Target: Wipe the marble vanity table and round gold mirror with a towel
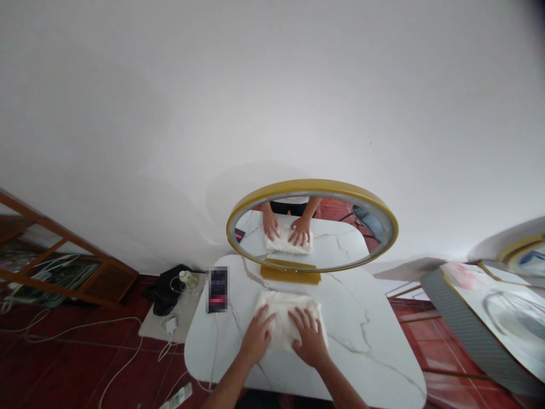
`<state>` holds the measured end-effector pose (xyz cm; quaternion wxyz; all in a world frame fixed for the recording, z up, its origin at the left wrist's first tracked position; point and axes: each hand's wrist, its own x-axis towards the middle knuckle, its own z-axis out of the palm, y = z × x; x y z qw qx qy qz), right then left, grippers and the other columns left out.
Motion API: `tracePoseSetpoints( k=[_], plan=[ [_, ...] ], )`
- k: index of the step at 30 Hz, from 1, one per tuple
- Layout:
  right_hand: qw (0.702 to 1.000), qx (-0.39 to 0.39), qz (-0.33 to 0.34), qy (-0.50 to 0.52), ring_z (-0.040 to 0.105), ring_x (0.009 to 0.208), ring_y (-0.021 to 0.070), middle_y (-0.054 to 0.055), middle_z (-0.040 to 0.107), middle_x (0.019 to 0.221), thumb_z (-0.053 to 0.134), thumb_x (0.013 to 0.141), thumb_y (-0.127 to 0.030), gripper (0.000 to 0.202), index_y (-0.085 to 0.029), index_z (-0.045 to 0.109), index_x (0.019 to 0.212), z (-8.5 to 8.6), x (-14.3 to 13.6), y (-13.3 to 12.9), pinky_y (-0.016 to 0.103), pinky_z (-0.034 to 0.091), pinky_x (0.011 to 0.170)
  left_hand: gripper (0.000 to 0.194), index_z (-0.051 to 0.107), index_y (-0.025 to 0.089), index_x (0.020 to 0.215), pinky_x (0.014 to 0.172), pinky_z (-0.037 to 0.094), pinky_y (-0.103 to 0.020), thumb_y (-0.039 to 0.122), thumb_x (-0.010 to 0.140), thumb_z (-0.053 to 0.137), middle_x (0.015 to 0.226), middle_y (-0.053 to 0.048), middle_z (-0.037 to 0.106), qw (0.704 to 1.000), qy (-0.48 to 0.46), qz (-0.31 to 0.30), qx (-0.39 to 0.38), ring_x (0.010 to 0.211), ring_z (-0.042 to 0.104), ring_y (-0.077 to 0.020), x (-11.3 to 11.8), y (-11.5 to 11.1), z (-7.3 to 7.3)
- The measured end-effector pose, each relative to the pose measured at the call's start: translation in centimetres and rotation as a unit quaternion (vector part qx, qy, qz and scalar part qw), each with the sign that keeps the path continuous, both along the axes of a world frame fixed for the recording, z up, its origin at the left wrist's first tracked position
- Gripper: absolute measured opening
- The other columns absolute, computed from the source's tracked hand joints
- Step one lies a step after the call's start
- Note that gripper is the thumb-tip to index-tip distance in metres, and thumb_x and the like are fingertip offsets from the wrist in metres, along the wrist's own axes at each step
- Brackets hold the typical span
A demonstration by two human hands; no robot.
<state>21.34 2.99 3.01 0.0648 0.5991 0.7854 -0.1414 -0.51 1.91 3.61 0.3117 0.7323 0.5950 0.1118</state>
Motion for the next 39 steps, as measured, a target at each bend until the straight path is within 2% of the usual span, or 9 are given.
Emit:
tracePoseSetpoints(
  k=[4,8,12,17,21,24,28,33,39],
  plan=[
    [1.0,-0.012,-0.023,-0.015,0.013,0.14,0.0281,-0.007,0.019,0.152,0.045,0.062,-0.018,0.086,-0.038,0.024,0.143,0.9,0.0,2.3,0.056,0.017,0.107,0.067,0.044,0.025,0.136,0.115,0.019,-0.036,0.009,0.071,0.044,0.153,0.001,0.021,0.999,0.0,-0.017,-0.048,0.14,0.019,-0.021,0.7,3.0,1.2],
    [1.0,0.001,-0.026,-0.013,0.012,0.14,0.0255,-0.008,0.018,0.152,0.043,0.065,-0.017,0.083,-0.038,0.022,0.143,0.7,0.1,1.8,0.055,0.017,0.108,0.068,0.045,0.027,0.135,0.115,0.019,-0.034,0.01,0.069,0.044,0.153,0.004,0.022,0.999,0.004,-0.014,-0.04,0.14,0.021,-0.0199,0.8,3.0,1.5],
    [0.999,0.027,-0.023,0.002,0.01,0.141,0.025,-0.01,0.016,0.152,0.041,0.07,-0.018,0.08,-0.039,0.019,0.144,-0.5,0.9,-1.9,0.054,0.013,0.11,0.069,0.044,0.031,0.135,0.114,0.02,-0.034,0.011,0.069,0.045,0.152,0.004,0.024,0.999,0.028,-0.02,-0.039,0.139,0.022,-0.0195,0.7,0.1,1.6],
    [0.996,0.065,0.035,0.045,0.01,0.14,0.0282,-0.006,0.013,0.153,0.042,0.075,-0.024,0.077,-0.035,0.012,0.146,-2.4,3.1,-8.1,0.054,0.007,0.11,0.064,0.046,0.038,0.131,0.111,0.022,-0.037,0.019,0.07,0.052,0.148,0.003,0.032,0.996,0.045,-0.035,-0.072,0.136,0.027,-0.0212,0.5,-4.9,1.4],
    [0.995,0.048,0.063,0.058,0.013,0.14,0.0304,-0.004,0.013,0.153,0.044,0.074,-0.026,0.08,-0.036,0.009,0.146,-2.5,4.1,-10.2,0.055,0.009,0.109,0.061,0.045,0.039,0.13,0.11,0.024,-0.036,0.025,0.072,0.055,0.144,0.002,0.036,0.993,0.037,-0.056,-0.093,0.134,0.029,-0.0208,0.2,-6.8,1.4],
    [0.996,0.038,0.06,0.055,0.014,0.139,0.0312,-0.004,0.011,0.153,0.045,0.073,-0.025,0.082,-0.036,0.009,0.145,-1.8,3.9,-9.8,0.056,0.01,0.108,0.057,0.047,0.037,0.129,0.111,0.023,-0.035,0.026,0.073,0.055,0.145,0.001,0.035,0.993,0.04,-0.06,-0.09,0.134,0.029,-0.0211,0.2,-6.2,1.7],
    [0.998,0.047,0.035,0.038,0.01,0.14,0.0303,-0.003,0.008,0.153,0.044,0.073,-0.024,0.083,-0.034,0.007,0.146,-1.2,2.7,-8.2,0.057,0.008,0.108,0.057,0.046,0.035,0.13,0.11,0.024,-0.035,0.024,0.075,0.053,0.146,-0.001,0.033,0.994,0.058,-0.061,-0.073,0.135,0.027,-0.0217,0.6,-4.4,1.9],
    [0.997,0.07,-0.016,-0.009,0.006,0.141,0.028,-0.004,0.007,0.153,0.041,0.07,-0.014,0.085,-0.033,0.008,0.146,-0.9,0.8,-5.2,0.058,0.008,0.109,0.06,0.044,0.033,0.133,0.109,0.027,-0.035,0.017,0.075,0.049,0.147,0.0,0.032,0.993,0.094,-0.064,-0.036,0.135,0.027,-0.021,1.1,-1.5,1.8],
    [0.997,0.063,-0.041,-0.027,0.006,0.141,0.0274,-0.005,0.007,0.153,0.04,0.07,-0.012,0.084,-0.033,0.009,0.145,-0.4,-0.1,-2.0,0.059,0.01,0.108,0.06,0.045,0.031,0.131,0.107,0.031,-0.033,0.012,0.075,0.044,0.146,0.0,0.033,0.994,0.1,-0.049,-0.023,0.136,0.026,-0.0189,1.6,1.5,2.1]
  ],
)
